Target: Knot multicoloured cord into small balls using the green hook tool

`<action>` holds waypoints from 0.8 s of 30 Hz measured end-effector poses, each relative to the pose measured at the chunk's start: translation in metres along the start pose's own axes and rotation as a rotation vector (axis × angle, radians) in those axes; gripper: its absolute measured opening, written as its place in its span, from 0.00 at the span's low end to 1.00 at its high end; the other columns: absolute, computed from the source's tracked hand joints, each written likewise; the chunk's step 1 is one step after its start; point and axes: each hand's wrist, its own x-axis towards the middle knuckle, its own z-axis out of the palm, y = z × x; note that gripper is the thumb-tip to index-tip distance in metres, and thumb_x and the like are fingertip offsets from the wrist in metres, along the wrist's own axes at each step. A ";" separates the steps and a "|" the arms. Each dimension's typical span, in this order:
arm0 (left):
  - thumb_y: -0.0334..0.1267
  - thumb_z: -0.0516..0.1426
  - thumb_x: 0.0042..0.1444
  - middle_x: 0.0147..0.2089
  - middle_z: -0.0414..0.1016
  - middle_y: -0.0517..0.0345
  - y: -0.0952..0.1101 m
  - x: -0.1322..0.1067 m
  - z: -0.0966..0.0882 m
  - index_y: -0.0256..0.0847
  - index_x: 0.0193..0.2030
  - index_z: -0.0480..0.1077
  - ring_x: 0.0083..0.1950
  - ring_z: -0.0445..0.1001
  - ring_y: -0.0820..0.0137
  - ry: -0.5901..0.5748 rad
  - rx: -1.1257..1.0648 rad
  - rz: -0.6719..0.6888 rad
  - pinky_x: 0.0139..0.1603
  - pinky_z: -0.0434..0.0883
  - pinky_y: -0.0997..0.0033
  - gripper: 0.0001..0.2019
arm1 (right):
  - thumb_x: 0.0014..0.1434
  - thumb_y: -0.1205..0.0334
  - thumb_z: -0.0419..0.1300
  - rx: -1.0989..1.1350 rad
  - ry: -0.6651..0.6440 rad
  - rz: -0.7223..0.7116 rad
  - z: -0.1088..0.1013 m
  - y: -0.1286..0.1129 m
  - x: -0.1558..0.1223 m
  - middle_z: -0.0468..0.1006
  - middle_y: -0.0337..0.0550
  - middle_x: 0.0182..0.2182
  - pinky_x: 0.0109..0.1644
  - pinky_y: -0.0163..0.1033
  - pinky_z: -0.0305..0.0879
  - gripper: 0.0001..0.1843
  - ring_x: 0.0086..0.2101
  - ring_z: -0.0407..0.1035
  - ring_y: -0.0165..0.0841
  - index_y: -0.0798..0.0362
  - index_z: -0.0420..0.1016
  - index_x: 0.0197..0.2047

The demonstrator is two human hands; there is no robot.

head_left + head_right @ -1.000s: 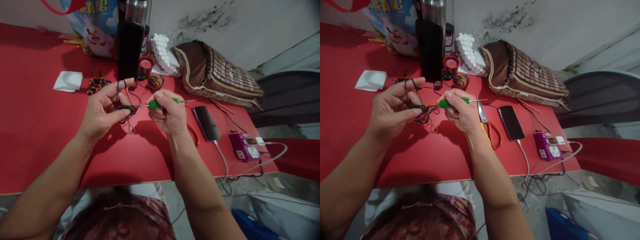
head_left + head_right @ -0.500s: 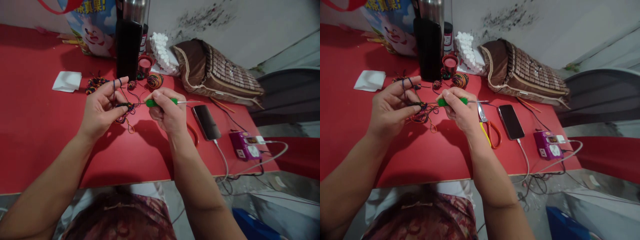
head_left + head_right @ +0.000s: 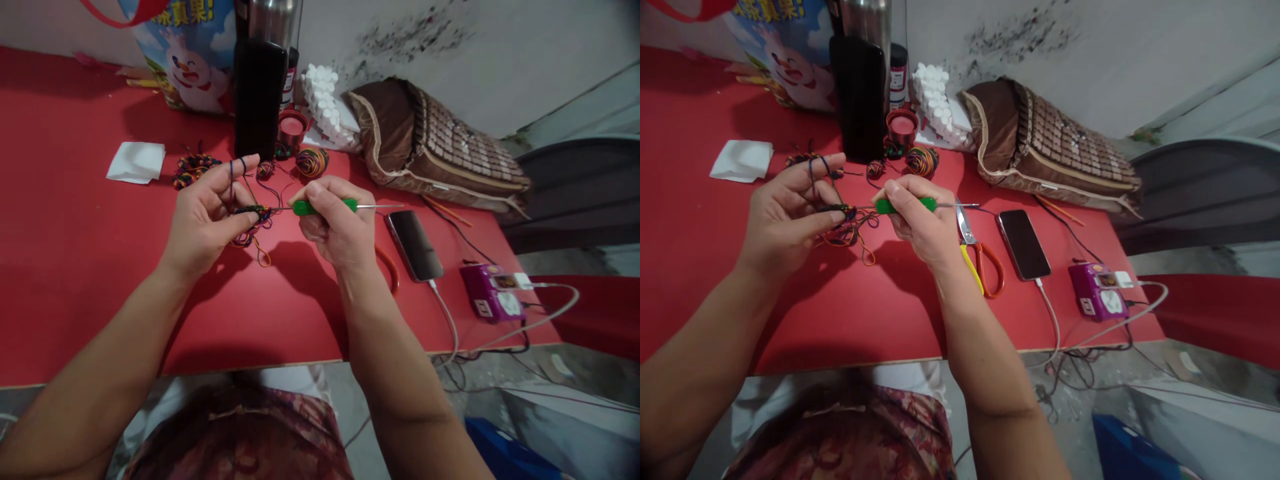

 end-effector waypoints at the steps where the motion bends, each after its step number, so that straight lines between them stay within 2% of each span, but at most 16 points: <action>1: 0.27 0.72 0.54 0.32 0.79 0.61 -0.002 0.000 0.000 0.48 0.62 0.83 0.29 0.72 0.69 0.005 0.015 0.011 0.30 0.70 0.65 0.28 | 0.68 0.49 0.70 -0.006 0.000 -0.011 -0.001 0.001 0.000 0.64 0.31 0.18 0.19 0.31 0.47 0.16 0.17 0.51 0.22 0.51 0.84 0.34; 5: 0.26 0.72 0.53 0.32 0.78 0.63 -0.015 0.003 -0.002 0.51 0.64 0.82 0.29 0.73 0.71 0.006 0.063 0.154 0.28 0.69 0.69 0.31 | 0.69 0.47 0.69 -0.060 -0.015 -0.083 -0.001 0.005 -0.001 0.66 0.31 0.19 0.19 0.31 0.50 0.17 0.18 0.53 0.22 0.51 0.84 0.35; 7: 0.25 0.71 0.53 0.31 0.78 0.64 -0.020 0.004 -0.002 0.49 0.64 0.81 0.28 0.72 0.72 0.016 0.081 0.202 0.27 0.67 0.70 0.31 | 0.70 0.45 0.68 -0.128 -0.017 -0.135 0.001 0.006 -0.002 0.66 0.31 0.19 0.21 0.32 0.55 0.19 0.19 0.56 0.23 0.51 0.83 0.34; 11: 0.26 0.70 0.55 0.30 0.77 0.64 -0.019 0.002 0.002 0.47 0.61 0.81 0.28 0.72 0.72 0.083 0.114 0.138 0.27 0.68 0.69 0.26 | 0.74 0.49 0.63 -0.356 0.011 -0.298 0.010 0.003 -0.008 0.70 0.33 0.22 0.32 0.35 0.67 0.20 0.25 0.66 0.26 0.51 0.81 0.33; 16: 0.22 0.67 0.54 0.29 0.75 0.66 -0.017 -0.001 0.005 0.45 0.59 0.81 0.27 0.68 0.73 0.170 0.150 0.115 0.26 0.64 0.69 0.26 | 0.76 0.57 0.59 -0.633 -0.012 -0.476 0.017 0.000 -0.015 0.76 0.37 0.27 0.38 0.37 0.70 0.18 0.29 0.70 0.27 0.52 0.80 0.34; 20: 0.22 0.68 0.55 0.30 0.76 0.66 -0.020 0.000 0.002 0.45 0.60 0.80 0.28 0.69 0.73 0.157 0.111 0.076 0.28 0.65 0.68 0.26 | 0.76 0.56 0.58 -0.608 -0.007 -0.432 0.017 0.002 -0.015 0.76 0.37 0.27 0.38 0.36 0.69 0.19 0.29 0.70 0.27 0.52 0.79 0.34; 24: 0.23 0.70 0.51 0.30 0.77 0.66 -0.023 0.003 -0.001 0.46 0.60 0.81 0.28 0.69 0.74 0.141 -0.019 0.073 0.27 0.65 0.71 0.28 | 0.74 0.49 0.63 -0.324 0.046 -0.239 0.017 0.004 -0.012 0.70 0.33 0.23 0.31 0.35 0.63 0.19 0.24 0.63 0.25 0.51 0.80 0.34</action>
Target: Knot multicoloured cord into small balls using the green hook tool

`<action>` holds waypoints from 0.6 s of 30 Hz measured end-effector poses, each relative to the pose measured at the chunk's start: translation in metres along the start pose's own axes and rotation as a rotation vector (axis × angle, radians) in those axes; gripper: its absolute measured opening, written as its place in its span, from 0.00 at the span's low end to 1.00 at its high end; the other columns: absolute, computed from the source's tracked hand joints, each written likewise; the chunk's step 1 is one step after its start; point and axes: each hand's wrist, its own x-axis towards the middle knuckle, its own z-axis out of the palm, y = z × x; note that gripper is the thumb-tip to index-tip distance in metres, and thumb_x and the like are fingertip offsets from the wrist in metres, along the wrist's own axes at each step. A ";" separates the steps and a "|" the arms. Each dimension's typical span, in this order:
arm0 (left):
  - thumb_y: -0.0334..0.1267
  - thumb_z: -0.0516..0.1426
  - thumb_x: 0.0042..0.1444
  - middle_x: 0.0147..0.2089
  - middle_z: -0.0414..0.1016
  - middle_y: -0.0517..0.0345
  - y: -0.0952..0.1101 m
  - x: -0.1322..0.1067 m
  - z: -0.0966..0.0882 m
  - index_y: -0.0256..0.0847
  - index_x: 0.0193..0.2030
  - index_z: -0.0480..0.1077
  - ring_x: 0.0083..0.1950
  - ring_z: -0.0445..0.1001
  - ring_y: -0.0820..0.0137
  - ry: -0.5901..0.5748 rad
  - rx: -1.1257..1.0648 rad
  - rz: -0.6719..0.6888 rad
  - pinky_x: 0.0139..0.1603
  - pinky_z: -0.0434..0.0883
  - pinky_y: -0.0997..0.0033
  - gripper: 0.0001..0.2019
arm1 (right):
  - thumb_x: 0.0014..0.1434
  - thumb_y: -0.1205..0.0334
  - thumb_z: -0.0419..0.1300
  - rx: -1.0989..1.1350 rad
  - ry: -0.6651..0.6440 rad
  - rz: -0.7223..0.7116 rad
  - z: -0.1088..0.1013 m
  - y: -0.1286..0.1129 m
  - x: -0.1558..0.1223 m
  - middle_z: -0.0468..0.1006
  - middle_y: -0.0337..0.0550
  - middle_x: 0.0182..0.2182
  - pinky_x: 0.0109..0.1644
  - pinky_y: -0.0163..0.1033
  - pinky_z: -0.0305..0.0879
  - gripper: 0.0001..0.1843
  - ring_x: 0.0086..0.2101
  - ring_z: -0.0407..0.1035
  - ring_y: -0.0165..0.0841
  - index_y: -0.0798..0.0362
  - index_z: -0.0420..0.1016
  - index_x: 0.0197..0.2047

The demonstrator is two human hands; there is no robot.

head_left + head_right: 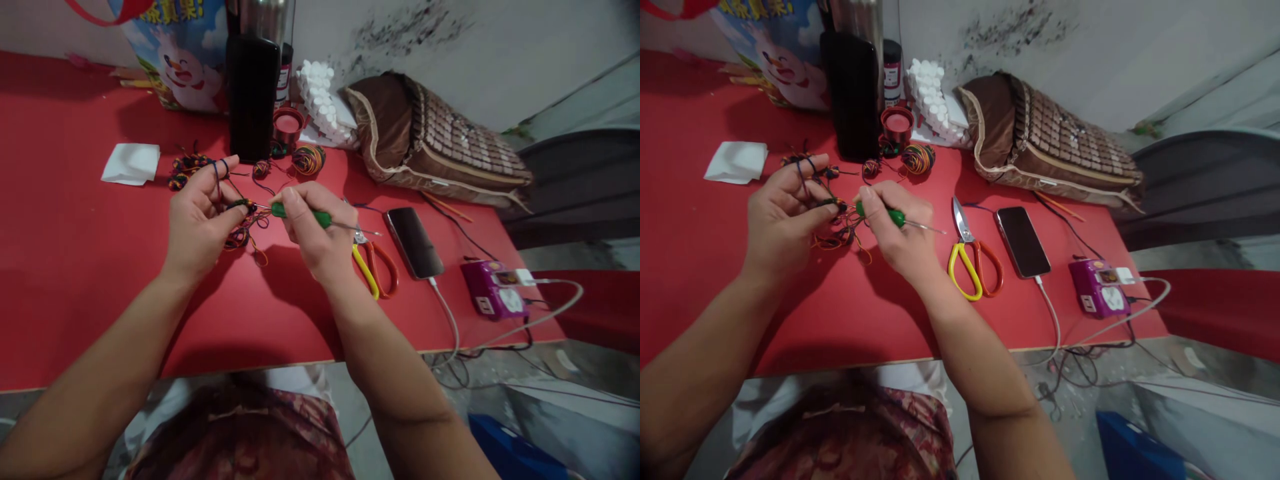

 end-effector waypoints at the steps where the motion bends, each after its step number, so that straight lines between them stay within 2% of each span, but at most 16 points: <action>1: 0.23 0.71 0.51 0.30 0.77 0.66 0.000 0.001 0.000 0.46 0.60 0.81 0.28 0.69 0.74 -0.005 -0.037 -0.010 0.27 0.65 0.72 0.29 | 0.73 0.47 0.64 0.106 0.013 0.073 0.001 0.000 0.001 0.68 0.32 0.22 0.28 0.34 0.59 0.19 0.22 0.60 0.24 0.50 0.80 0.35; 5: 0.26 0.74 0.49 0.31 0.78 0.64 0.005 -0.001 0.003 0.50 0.63 0.82 0.29 0.73 0.73 -0.031 -0.139 -0.068 0.27 0.69 0.73 0.32 | 0.66 0.40 0.71 0.479 0.015 0.333 0.008 0.001 0.007 0.61 0.27 0.19 0.20 0.32 0.44 0.22 0.17 0.46 0.21 0.51 0.80 0.34; 8: 0.25 0.74 0.50 0.34 0.81 0.63 0.011 -0.004 0.007 0.51 0.63 0.82 0.32 0.77 0.71 -0.031 -0.144 -0.105 0.29 0.73 0.71 0.33 | 0.64 0.37 0.71 0.621 0.029 0.502 0.017 0.003 0.010 0.59 0.26 0.19 0.18 0.30 0.42 0.25 0.17 0.43 0.21 0.50 0.78 0.33; 11: 0.27 0.74 0.52 0.36 0.82 0.62 0.015 -0.005 0.009 0.50 0.64 0.80 0.33 0.78 0.69 -0.027 -0.127 -0.113 0.30 0.75 0.69 0.32 | 0.69 0.40 0.68 0.770 0.073 0.665 0.022 0.006 0.011 0.57 0.25 0.19 0.18 0.29 0.45 0.23 0.17 0.44 0.22 0.50 0.77 0.34; 14: 0.29 0.75 0.54 0.35 0.82 0.63 0.019 -0.007 0.011 0.47 0.65 0.79 0.33 0.78 0.68 -0.054 -0.112 -0.126 0.30 0.74 0.68 0.31 | 0.76 0.46 0.62 0.989 0.085 0.821 0.022 0.008 0.012 0.55 0.24 0.18 0.16 0.26 0.45 0.23 0.16 0.41 0.21 0.51 0.74 0.31; 18: 0.30 0.75 0.52 0.34 0.83 0.61 0.025 -0.009 0.014 0.48 0.62 0.81 0.32 0.78 0.67 -0.065 -0.113 -0.175 0.30 0.75 0.67 0.29 | 0.83 0.52 0.46 1.232 0.072 0.986 0.017 0.011 0.014 0.52 0.23 0.16 0.13 0.24 0.40 0.31 0.13 0.37 0.19 0.52 0.68 0.27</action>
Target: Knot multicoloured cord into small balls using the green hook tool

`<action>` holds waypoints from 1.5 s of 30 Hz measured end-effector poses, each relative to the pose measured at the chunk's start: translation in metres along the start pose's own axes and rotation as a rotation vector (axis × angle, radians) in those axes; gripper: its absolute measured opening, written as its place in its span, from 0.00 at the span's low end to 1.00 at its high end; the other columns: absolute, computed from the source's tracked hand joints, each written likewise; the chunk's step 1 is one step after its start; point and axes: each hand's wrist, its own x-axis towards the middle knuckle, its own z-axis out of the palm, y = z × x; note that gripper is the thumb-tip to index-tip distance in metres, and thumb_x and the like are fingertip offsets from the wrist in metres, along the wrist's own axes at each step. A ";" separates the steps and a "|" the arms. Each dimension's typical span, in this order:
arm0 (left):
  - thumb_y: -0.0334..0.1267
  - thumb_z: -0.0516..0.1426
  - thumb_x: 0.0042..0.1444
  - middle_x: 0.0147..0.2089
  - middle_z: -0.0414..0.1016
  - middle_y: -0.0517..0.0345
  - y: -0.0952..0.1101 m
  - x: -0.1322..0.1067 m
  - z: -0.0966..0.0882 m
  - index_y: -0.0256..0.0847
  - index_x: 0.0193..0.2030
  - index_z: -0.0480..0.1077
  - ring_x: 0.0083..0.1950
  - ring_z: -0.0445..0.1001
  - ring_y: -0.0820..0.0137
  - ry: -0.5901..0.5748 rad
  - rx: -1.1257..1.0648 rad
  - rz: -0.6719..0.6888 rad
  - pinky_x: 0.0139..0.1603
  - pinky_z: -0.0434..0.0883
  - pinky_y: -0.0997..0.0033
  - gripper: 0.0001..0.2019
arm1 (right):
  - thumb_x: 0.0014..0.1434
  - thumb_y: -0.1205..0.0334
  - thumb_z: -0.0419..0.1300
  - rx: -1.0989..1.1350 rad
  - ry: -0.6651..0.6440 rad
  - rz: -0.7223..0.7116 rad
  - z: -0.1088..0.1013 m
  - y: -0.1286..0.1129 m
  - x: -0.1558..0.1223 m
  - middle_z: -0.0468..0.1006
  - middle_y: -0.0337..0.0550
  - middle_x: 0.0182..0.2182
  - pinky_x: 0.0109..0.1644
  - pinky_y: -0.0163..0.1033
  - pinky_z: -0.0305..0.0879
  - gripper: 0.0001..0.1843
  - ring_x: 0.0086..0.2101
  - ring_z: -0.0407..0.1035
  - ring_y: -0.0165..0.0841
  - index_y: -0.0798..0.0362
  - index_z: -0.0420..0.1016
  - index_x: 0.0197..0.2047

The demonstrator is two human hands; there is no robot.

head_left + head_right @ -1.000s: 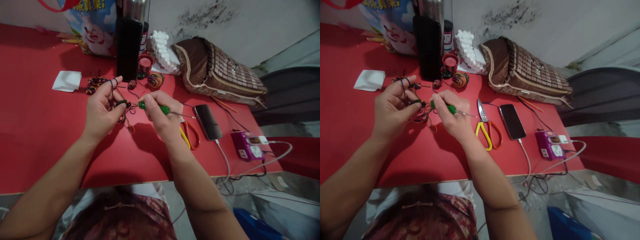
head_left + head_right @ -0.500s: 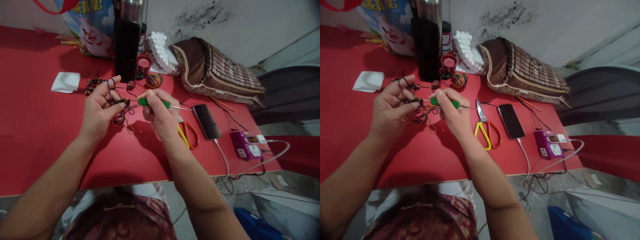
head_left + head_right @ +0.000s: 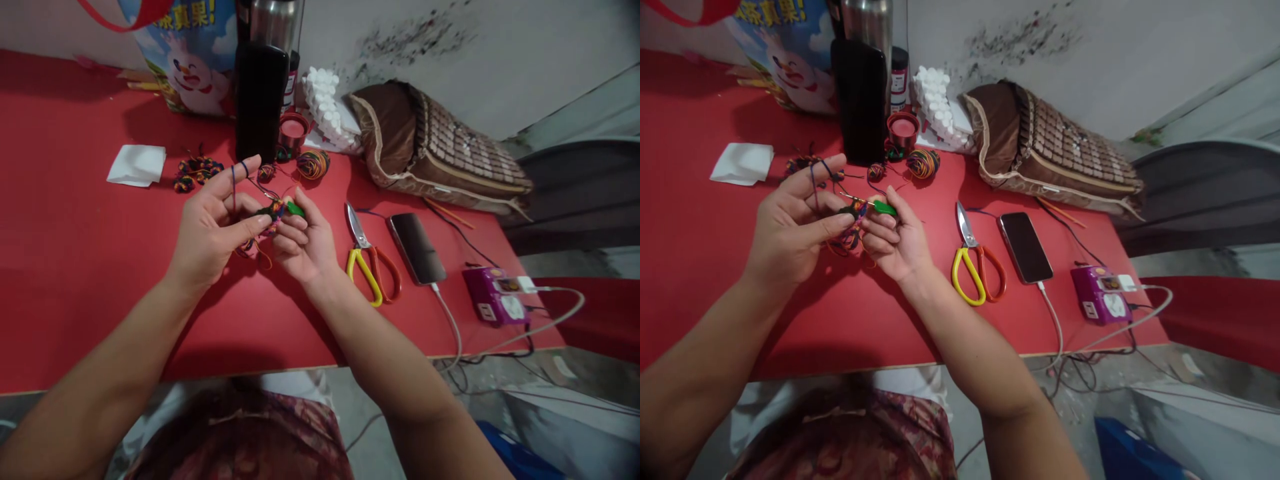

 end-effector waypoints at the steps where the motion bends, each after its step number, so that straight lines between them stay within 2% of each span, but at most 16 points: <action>1: 0.30 0.75 0.52 0.34 0.82 0.61 0.001 -0.001 0.001 0.48 0.61 0.82 0.32 0.78 0.67 0.003 0.001 -0.002 0.30 0.76 0.67 0.29 | 0.84 0.53 0.44 0.036 -0.011 0.027 -0.001 -0.001 0.000 0.52 0.23 0.15 0.13 0.24 0.39 0.32 0.12 0.36 0.19 0.52 0.67 0.26; 5: 0.31 0.75 0.52 0.34 0.82 0.61 0.004 -0.003 0.005 0.50 0.62 0.82 0.32 0.77 0.66 0.004 0.014 -0.027 0.30 0.76 0.66 0.29 | 0.85 0.55 0.41 0.102 -0.052 0.092 -0.003 -0.001 0.000 0.51 0.22 0.14 0.12 0.24 0.37 0.34 0.11 0.38 0.18 0.52 0.63 0.25; 8: 0.32 0.76 0.52 0.33 0.81 0.61 0.004 -0.003 0.005 0.51 0.61 0.82 0.33 0.77 0.66 0.001 0.013 -0.037 0.30 0.76 0.66 0.29 | 0.85 0.53 0.40 0.059 -0.051 0.075 -0.004 -0.002 0.002 0.49 0.21 0.14 0.13 0.23 0.37 0.35 0.11 0.37 0.18 0.53 0.66 0.26; 11: 0.29 0.74 0.51 0.32 0.80 0.61 0.002 -0.003 0.002 0.52 0.60 0.83 0.30 0.76 0.67 -0.013 -0.012 -0.002 0.29 0.74 0.66 0.28 | 0.82 0.45 0.49 -0.095 -0.045 0.014 -0.005 -0.006 0.005 0.49 0.21 0.13 0.12 0.24 0.38 0.33 0.12 0.36 0.20 0.52 0.69 0.26; 14: 0.27 0.72 0.52 0.31 0.79 0.61 0.002 -0.002 -0.001 0.50 0.61 0.83 0.26 0.72 0.68 -0.055 -0.031 0.006 0.26 0.72 0.65 0.29 | 0.77 0.43 0.57 -0.290 -0.074 -0.052 -0.007 -0.012 0.006 0.48 0.22 0.13 0.13 0.25 0.38 0.31 0.13 0.34 0.20 0.51 0.70 0.24; 20: 0.25 0.68 0.52 0.29 0.78 0.62 0.007 -0.003 0.001 0.49 0.61 0.83 0.23 0.72 0.69 -0.089 -0.036 0.021 0.25 0.71 0.64 0.29 | 0.69 0.38 0.66 -0.580 -0.091 -0.178 -0.005 -0.022 -0.001 0.48 0.22 0.13 0.14 0.26 0.38 0.30 0.14 0.35 0.20 0.51 0.72 0.24; 27: 0.25 0.67 0.49 0.26 0.75 0.64 0.010 -0.001 0.000 0.47 0.60 0.83 0.21 0.68 0.71 -0.072 0.022 0.060 0.23 0.68 0.66 0.30 | 0.62 0.36 0.71 -0.716 -0.075 -0.353 -0.003 -0.023 -0.009 0.52 0.23 0.13 0.15 0.27 0.40 0.28 0.14 0.40 0.19 0.52 0.77 0.26; 30: 0.24 0.67 0.49 0.26 0.75 0.63 0.010 0.000 -0.001 0.47 0.59 0.84 0.23 0.66 0.71 -0.057 0.054 0.066 0.24 0.66 0.66 0.30 | 0.61 0.35 0.72 -0.752 -0.061 -0.422 0.000 -0.022 -0.012 0.52 0.23 0.13 0.15 0.28 0.40 0.29 0.14 0.41 0.19 0.52 0.78 0.26; 34: 0.22 0.66 0.47 0.25 0.73 0.64 0.008 0.000 0.001 0.47 0.58 0.86 0.23 0.64 0.72 -0.034 0.029 0.138 0.22 0.64 0.69 0.31 | 0.60 0.32 0.72 -0.784 -0.027 -0.529 0.005 -0.018 -0.016 0.54 0.25 0.13 0.15 0.29 0.40 0.30 0.14 0.44 0.20 0.52 0.79 0.25; 38: 0.20 0.65 0.47 0.26 0.72 0.64 0.005 0.000 0.001 0.49 0.60 0.85 0.24 0.63 0.74 -0.016 0.097 0.202 0.22 0.62 0.71 0.33 | 0.62 0.31 0.70 -0.826 -0.006 -0.642 0.005 -0.014 -0.019 0.56 0.28 0.14 0.16 0.31 0.41 0.31 0.15 0.46 0.21 0.50 0.80 0.25; 42: 0.20 0.67 0.50 0.27 0.72 0.65 -0.001 -0.001 -0.001 0.47 0.65 0.82 0.23 0.61 0.76 0.015 0.231 0.282 0.22 0.58 0.70 0.35 | 0.67 0.34 0.67 -0.924 0.027 -0.767 0.004 -0.010 -0.024 0.61 0.31 0.16 0.17 0.35 0.47 0.28 0.16 0.49 0.24 0.48 0.82 0.27; 45: 0.23 0.69 0.53 0.27 0.71 0.67 -0.005 -0.003 -0.002 0.50 0.68 0.80 0.23 0.58 0.77 0.029 0.356 0.352 0.22 0.54 0.69 0.35 | 0.71 0.38 0.65 -1.053 0.051 -0.877 0.005 -0.008 -0.028 0.67 0.34 0.20 0.22 0.37 0.58 0.26 0.19 0.58 0.26 0.47 0.81 0.28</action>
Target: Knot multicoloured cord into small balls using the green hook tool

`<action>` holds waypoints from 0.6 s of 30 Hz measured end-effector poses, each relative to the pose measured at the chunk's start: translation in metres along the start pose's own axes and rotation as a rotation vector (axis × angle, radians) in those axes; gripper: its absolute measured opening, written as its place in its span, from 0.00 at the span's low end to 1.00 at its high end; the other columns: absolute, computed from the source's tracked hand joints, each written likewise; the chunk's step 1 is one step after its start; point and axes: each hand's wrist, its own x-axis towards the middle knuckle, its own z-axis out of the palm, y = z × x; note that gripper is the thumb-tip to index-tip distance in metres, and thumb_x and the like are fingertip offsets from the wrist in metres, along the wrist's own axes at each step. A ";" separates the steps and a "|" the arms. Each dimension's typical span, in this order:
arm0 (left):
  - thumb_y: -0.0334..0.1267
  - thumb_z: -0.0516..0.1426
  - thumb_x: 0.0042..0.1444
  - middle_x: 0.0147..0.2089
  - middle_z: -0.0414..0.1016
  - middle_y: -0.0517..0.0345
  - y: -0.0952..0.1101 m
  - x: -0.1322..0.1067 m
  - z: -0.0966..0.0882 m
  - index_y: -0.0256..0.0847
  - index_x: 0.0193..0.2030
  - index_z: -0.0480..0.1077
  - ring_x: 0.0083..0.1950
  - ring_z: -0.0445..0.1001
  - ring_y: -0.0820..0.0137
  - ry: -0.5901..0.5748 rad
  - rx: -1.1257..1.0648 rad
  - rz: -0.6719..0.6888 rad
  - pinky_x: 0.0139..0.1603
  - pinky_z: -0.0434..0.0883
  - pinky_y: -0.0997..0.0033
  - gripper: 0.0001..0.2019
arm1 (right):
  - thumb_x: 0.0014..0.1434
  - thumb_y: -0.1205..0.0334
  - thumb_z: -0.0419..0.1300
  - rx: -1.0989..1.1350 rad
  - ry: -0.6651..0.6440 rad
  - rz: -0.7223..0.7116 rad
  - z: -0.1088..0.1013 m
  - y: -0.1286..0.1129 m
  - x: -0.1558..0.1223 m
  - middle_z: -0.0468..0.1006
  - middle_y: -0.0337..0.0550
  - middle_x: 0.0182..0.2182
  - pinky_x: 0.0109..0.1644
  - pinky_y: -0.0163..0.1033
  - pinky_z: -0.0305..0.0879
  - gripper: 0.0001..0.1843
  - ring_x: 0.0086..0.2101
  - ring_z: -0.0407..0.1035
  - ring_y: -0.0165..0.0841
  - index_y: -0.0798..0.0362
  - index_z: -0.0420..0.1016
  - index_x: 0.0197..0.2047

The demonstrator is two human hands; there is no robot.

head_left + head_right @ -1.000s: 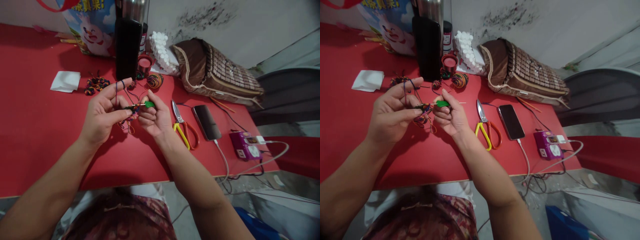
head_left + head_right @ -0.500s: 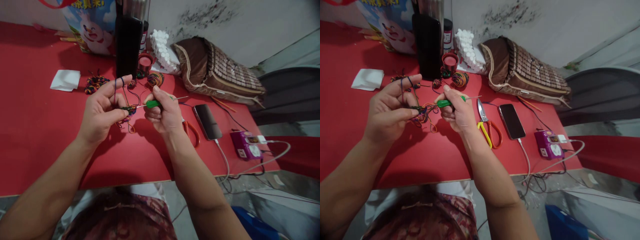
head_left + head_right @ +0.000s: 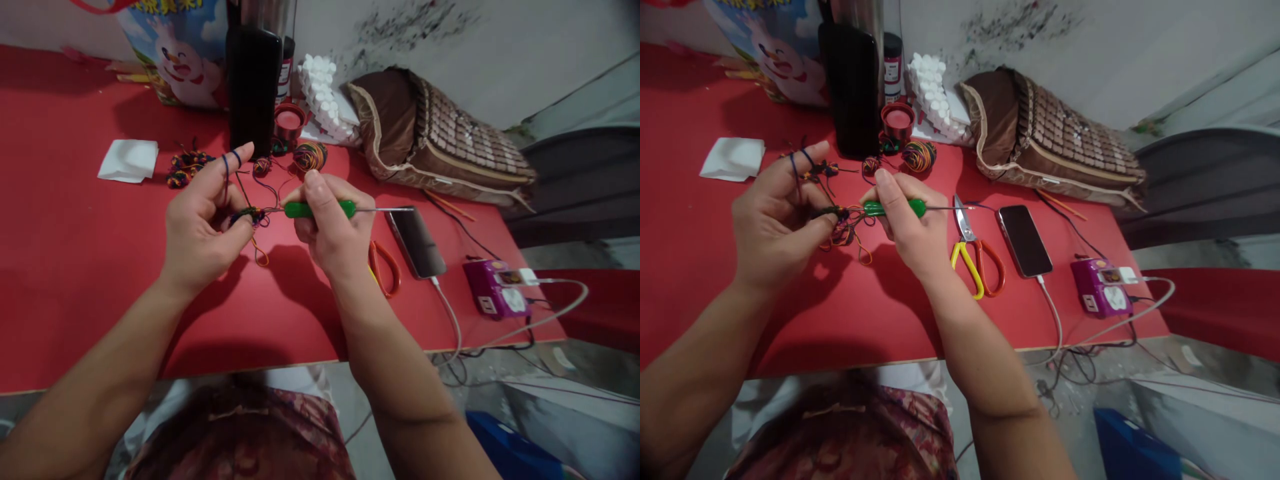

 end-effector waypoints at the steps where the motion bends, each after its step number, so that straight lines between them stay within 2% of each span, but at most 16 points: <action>1: 0.23 0.69 0.53 0.27 0.71 0.67 0.000 -0.001 0.000 0.51 0.68 0.80 0.23 0.58 0.77 0.004 0.038 0.019 0.22 0.54 0.69 0.35 | 0.72 0.39 0.63 -0.052 -0.006 -0.032 0.000 -0.001 -0.001 0.69 0.36 0.21 0.25 0.38 0.63 0.26 0.21 0.62 0.27 0.47 0.81 0.28; 3: 0.22 0.69 0.54 0.29 0.71 0.67 0.000 -0.003 0.002 0.50 0.67 0.80 0.24 0.58 0.77 0.019 0.099 0.022 0.24 0.55 0.67 0.33 | 0.74 0.41 0.61 -0.149 -0.029 -0.100 0.002 -0.002 -0.005 0.72 0.38 0.24 0.32 0.39 0.70 0.26 0.26 0.70 0.30 0.47 0.81 0.28; 6: 0.24 0.69 0.58 0.31 0.74 0.65 0.003 -0.003 0.003 0.48 0.65 0.81 0.27 0.62 0.74 0.063 0.081 -0.015 0.28 0.59 0.65 0.28 | 0.76 0.45 0.59 -0.274 -0.030 -0.231 0.003 -0.001 -0.011 0.77 0.39 0.27 0.41 0.42 0.76 0.25 0.30 0.73 0.32 0.47 0.82 0.31; 8: 0.26 0.69 0.60 0.32 0.76 0.64 0.003 0.000 0.003 0.50 0.64 0.81 0.29 0.66 0.72 0.094 -0.018 -0.072 0.30 0.62 0.65 0.26 | 0.77 0.47 0.58 -0.345 -0.021 -0.301 0.004 0.001 -0.015 0.78 0.39 0.28 0.43 0.43 0.77 0.22 0.29 0.73 0.32 0.47 0.83 0.34; 11: 0.27 0.72 0.54 0.31 0.76 0.65 -0.001 0.006 0.000 0.51 0.59 0.83 0.30 0.68 0.73 0.125 -0.272 -0.244 0.30 0.64 0.69 0.26 | 0.78 0.46 0.57 -0.412 -0.056 -0.364 0.001 0.006 -0.017 0.81 0.41 0.31 0.45 0.44 0.78 0.20 0.31 0.75 0.34 0.45 0.86 0.42; 14: 0.28 0.74 0.46 0.28 0.72 0.66 -0.007 0.010 -0.001 0.49 0.54 0.85 0.25 0.61 0.77 0.115 -0.500 -0.422 0.24 0.58 0.72 0.27 | 0.77 0.43 0.58 -0.462 -0.162 -0.442 0.000 0.017 -0.015 0.85 0.45 0.39 0.48 0.44 0.79 0.19 0.37 0.79 0.37 0.43 0.86 0.48; 16: 0.29 0.73 0.44 0.27 0.69 0.67 -0.010 0.009 0.000 0.48 0.53 0.86 0.22 0.56 0.78 0.093 -0.571 -0.479 0.21 0.52 0.71 0.27 | 0.76 0.40 0.58 -0.536 -0.235 -0.501 0.000 0.027 -0.011 0.86 0.46 0.42 0.52 0.43 0.79 0.21 0.41 0.80 0.38 0.44 0.85 0.52; 18: 0.29 0.72 0.46 0.27 0.69 0.67 -0.009 0.006 0.004 0.49 0.52 0.86 0.23 0.55 0.78 0.085 -0.580 -0.478 0.21 0.51 0.70 0.24 | 0.76 0.38 0.58 -0.618 -0.264 -0.547 0.003 0.037 -0.008 0.86 0.48 0.42 0.54 0.43 0.78 0.23 0.42 0.80 0.38 0.46 0.84 0.53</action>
